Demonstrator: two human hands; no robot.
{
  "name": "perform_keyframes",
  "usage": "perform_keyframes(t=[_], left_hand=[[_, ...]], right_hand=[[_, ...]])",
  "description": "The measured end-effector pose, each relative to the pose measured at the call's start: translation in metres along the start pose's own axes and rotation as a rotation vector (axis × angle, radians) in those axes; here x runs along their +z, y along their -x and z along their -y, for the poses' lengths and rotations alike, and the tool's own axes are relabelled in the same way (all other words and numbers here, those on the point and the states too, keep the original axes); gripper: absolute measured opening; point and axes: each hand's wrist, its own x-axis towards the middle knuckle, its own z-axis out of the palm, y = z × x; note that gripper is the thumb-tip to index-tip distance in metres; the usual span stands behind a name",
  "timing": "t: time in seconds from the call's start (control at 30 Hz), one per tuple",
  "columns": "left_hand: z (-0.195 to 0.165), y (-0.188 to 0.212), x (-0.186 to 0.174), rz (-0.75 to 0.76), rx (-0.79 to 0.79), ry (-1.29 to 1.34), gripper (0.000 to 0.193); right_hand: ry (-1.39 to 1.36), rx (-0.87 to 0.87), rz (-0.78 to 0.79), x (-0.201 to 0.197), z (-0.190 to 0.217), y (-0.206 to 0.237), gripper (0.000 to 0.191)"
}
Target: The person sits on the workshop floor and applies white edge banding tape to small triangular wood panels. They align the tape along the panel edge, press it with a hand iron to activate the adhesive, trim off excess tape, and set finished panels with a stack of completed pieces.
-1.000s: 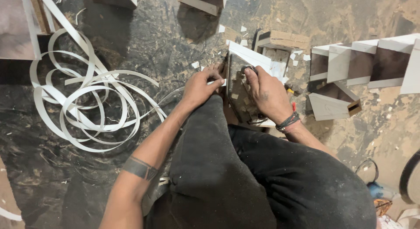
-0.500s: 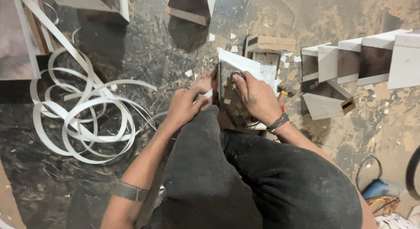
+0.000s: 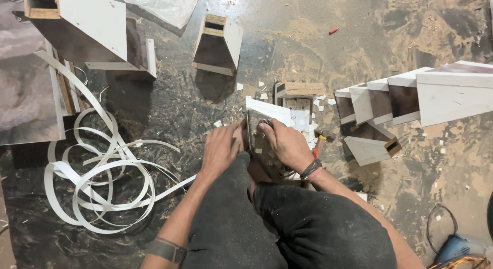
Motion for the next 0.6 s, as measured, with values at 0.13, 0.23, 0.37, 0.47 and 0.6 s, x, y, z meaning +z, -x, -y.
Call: perform_keyframes(t=[0.13, 0.23, 0.37, 0.47, 0.6], left_hand=[[-0.001, 0.003, 0.000, 0.124, -0.012, -0.030, 0.046], [-0.001, 0.004, -0.002, 0.113, 0.025, -0.046, 0.047], [-0.004, 0.002, -0.004, -0.068, 0.147, 0.023, 0.060], [-0.007, 0.003, -0.008, -0.075, 0.107, 0.049, 0.058], [-0.011, 0.004, -0.013, -0.009, 0.003, 0.071, 0.059]], right_hand=[[-0.005, -0.005, 0.001, 0.001, -0.001, 0.000, 0.046], [-0.006, -0.009, 0.012, 0.001, -0.002, 0.000, 0.045], [0.001, -0.052, -0.022, 0.002, -0.004, 0.000, 0.044], [0.012, -0.068, -0.025, 0.003, -0.005, 0.000, 0.044], [0.018, -0.075, -0.028, 0.004, -0.006, -0.001, 0.045]])
